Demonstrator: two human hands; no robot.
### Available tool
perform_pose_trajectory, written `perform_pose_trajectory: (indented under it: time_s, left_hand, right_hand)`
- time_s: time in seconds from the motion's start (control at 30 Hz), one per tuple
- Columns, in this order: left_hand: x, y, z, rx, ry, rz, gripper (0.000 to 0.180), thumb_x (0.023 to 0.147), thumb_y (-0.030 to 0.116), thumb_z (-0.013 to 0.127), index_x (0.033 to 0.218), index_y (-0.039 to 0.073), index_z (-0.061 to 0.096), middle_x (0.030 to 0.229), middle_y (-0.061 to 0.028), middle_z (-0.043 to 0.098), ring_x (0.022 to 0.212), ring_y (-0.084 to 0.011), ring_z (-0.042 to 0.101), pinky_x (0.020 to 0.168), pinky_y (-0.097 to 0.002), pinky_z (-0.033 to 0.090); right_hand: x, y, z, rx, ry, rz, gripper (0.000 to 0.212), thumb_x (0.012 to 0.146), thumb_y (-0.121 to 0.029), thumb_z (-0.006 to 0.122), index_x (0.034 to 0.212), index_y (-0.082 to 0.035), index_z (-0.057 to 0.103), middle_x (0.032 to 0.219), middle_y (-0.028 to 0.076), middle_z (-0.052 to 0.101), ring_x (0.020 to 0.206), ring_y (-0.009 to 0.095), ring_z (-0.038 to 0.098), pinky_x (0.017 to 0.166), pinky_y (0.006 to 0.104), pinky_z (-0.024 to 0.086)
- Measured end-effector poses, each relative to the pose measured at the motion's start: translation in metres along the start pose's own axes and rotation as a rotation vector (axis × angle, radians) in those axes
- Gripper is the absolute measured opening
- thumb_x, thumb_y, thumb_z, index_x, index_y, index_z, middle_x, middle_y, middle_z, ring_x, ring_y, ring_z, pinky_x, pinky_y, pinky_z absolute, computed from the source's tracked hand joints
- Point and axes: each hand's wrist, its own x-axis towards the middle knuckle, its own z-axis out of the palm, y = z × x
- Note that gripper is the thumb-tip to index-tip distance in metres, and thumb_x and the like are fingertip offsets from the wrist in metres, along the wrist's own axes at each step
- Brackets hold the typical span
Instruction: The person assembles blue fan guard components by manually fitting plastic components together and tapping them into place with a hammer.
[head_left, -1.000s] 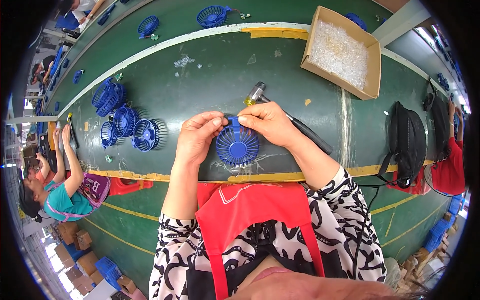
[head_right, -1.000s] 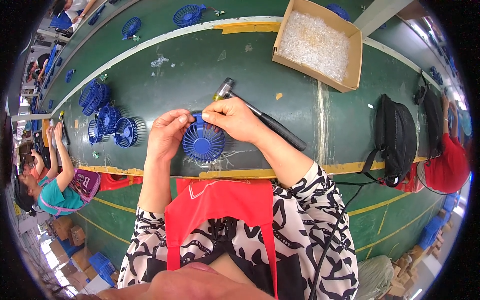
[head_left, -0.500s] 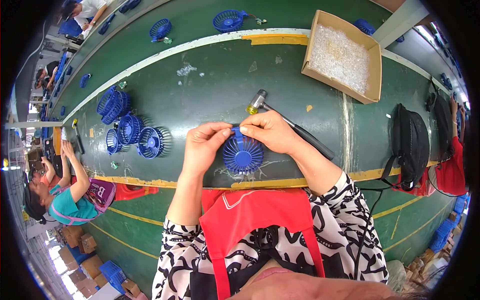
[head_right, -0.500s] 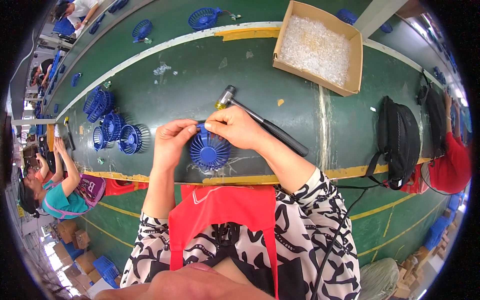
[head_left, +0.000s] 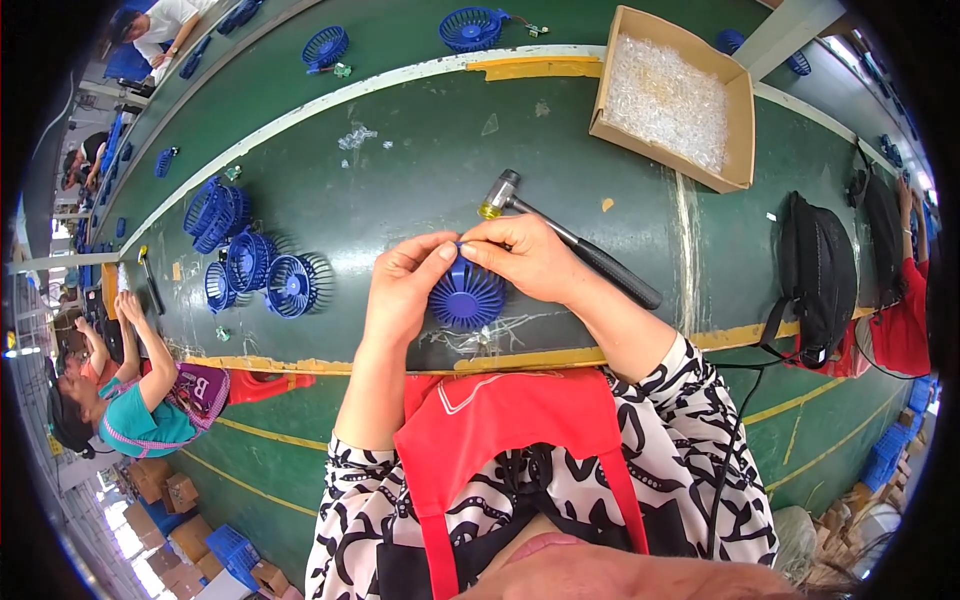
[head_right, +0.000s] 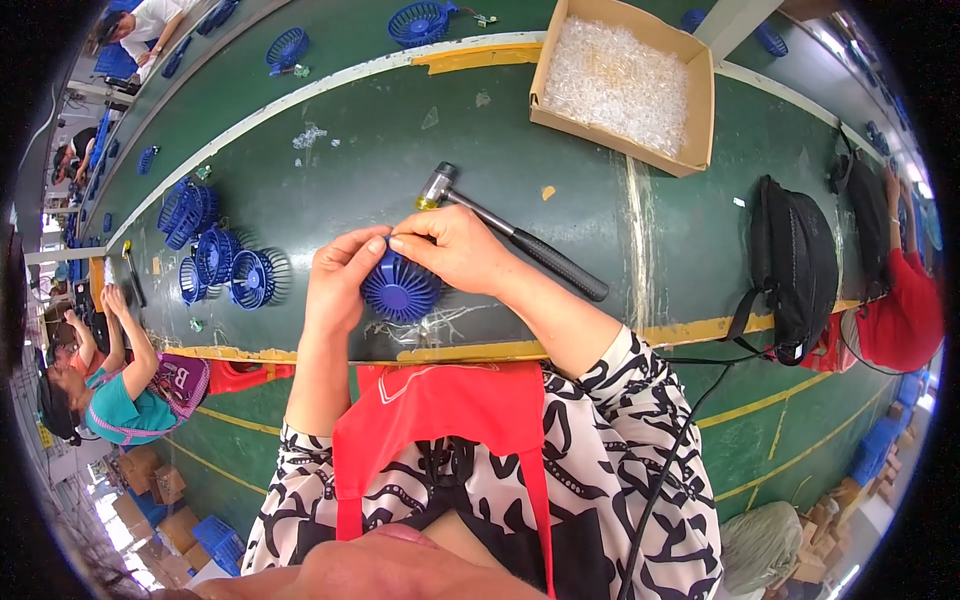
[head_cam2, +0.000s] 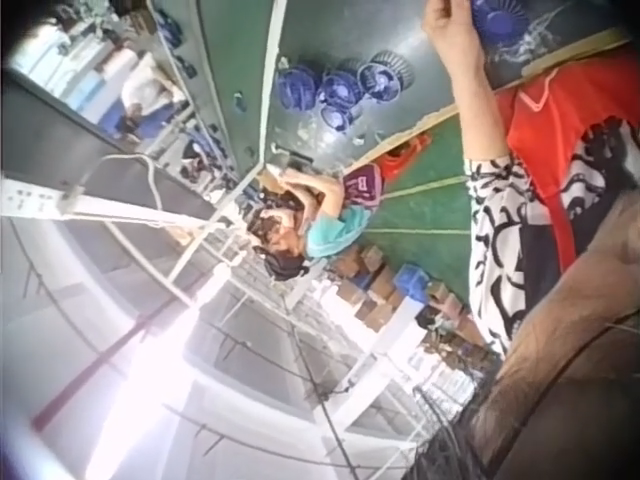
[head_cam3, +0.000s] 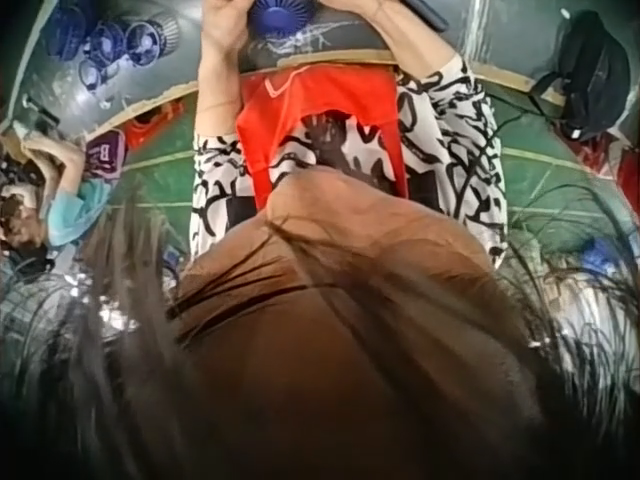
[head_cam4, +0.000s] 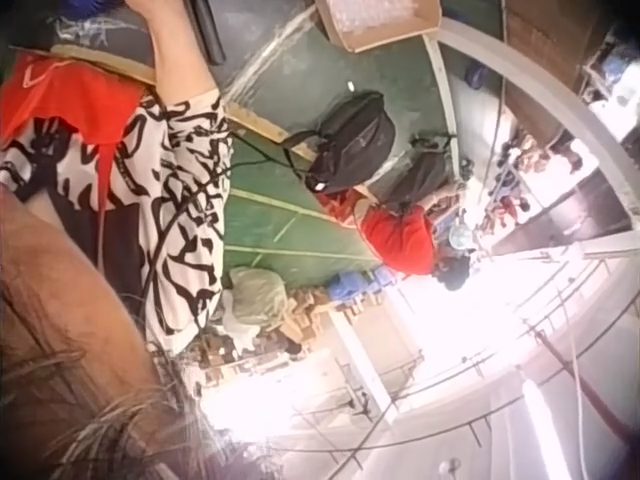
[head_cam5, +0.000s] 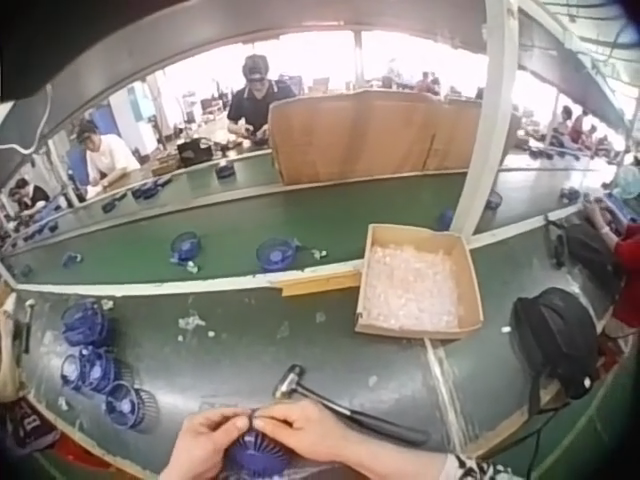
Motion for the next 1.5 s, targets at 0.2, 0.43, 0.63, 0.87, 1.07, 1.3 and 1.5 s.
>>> perform_pose_trajectory:
  time_s: [0.2, 0.43, 0.63, 0.87, 1.07, 1.3, 1.5]
  left_hand:
    - [0.002, 0.0, -0.015, -0.013, -0.054, -0.035, 0.018, 0.089, 0.009, 0.068, 0.102, -0.003, 0.069, 0.089, -0.0064, 0.07, 0.078, -0.0105, 0.063, 0.072, -0.0236, 0.052]
    - [-0.006, -0.001, -0.008, -0.019, -0.08, 0.021, 0.013, 0.088, 0.004, 0.067, 0.1, -0.001, 0.07, 0.088, -0.0043, 0.07, 0.077, -0.0087, 0.062, 0.072, -0.0226, 0.05]
    - [-0.008, 0.01, -0.004, 0.153, -0.212, 0.218, 0.01, 0.089, 0.002, 0.066, 0.097, -0.001, 0.069, 0.092, -0.0045, 0.067, 0.081, -0.0087, 0.06, 0.073, -0.0221, 0.048]
    - [-0.006, 0.018, 0.0, 0.273, -0.225, 0.302, 0.006, 0.086, 0.002, 0.068, 0.091, -0.001, 0.069, 0.089, -0.0058, 0.066, 0.079, -0.0105, 0.059, 0.071, -0.0237, 0.046]
    - [-0.001, 0.008, 0.0, 0.135, -0.221, 0.174, 0.003, 0.087, 0.002, 0.067, 0.089, 0.0, 0.069, 0.084, -0.0006, 0.065, 0.073, -0.0043, 0.056, 0.065, -0.0198, 0.044]
    - [0.043, 0.054, -0.007, 0.378, -0.193, 0.154, 0.006, 0.086, 0.003, 0.07, 0.091, 0.0, 0.069, 0.08, 0.001, 0.067, 0.071, -0.0044, 0.058, 0.066, -0.0202, 0.048]
    - [0.127, 0.102, 0.046, 0.849, -0.054, 0.708, 0.009, 0.083, 0.005, 0.071, 0.091, 0.0, 0.069, 0.079, -0.0047, 0.067, 0.072, -0.0101, 0.059, 0.067, -0.0243, 0.047]
  right_hand:
    - [-0.002, -0.006, -0.008, -0.187, 0.093, -0.235, 0.012, 0.086, -0.006, 0.066, 0.096, 0.001, 0.066, 0.077, 0.007, 0.062, 0.071, 0.015, 0.06, 0.063, 0.0274, 0.047]
    - [-0.004, -0.008, -0.009, -0.298, 0.065, -0.304, 0.008, 0.085, -0.005, 0.065, 0.092, 0.0, 0.065, 0.076, 0.007, 0.061, 0.069, 0.016, 0.059, 0.061, 0.0311, 0.046]
    - [-0.011, -0.021, -0.012, -0.211, -0.024, -0.275, 0.012, 0.081, -0.007, 0.07, 0.087, 0.0, 0.064, 0.075, 0.008, 0.059, 0.067, 0.02, 0.058, 0.061, 0.0329, 0.046]
    - [-0.008, -0.017, -0.007, -0.368, 0.081, -0.518, 0.011, 0.081, -0.008, 0.07, 0.084, 0.0, 0.063, 0.073, 0.01, 0.055, 0.067, 0.028, 0.055, 0.059, 0.0369, 0.044]
    - [-0.006, -0.009, -0.009, -0.314, 0.033, -0.443, 0.015, 0.085, -0.01, 0.066, 0.079, 0.0, 0.058, 0.071, 0.011, 0.053, 0.066, 0.029, 0.054, 0.059, 0.0383, 0.042]
    - [-0.003, -0.003, 0.0, -0.371, 0.441, -0.388, 0.025, 0.087, -0.011, 0.065, 0.107, 0.003, 0.06, 0.09, 0.017, 0.06, 0.072, 0.032, 0.062, 0.064, 0.0378, 0.05]
    - [-0.006, 0.004, 0.007, -0.514, 0.369, -0.404, 0.018, 0.087, -0.016, 0.062, 0.098, -0.001, 0.06, 0.081, 0.014, 0.059, 0.066, 0.034, 0.06, 0.057, 0.0426, 0.049]
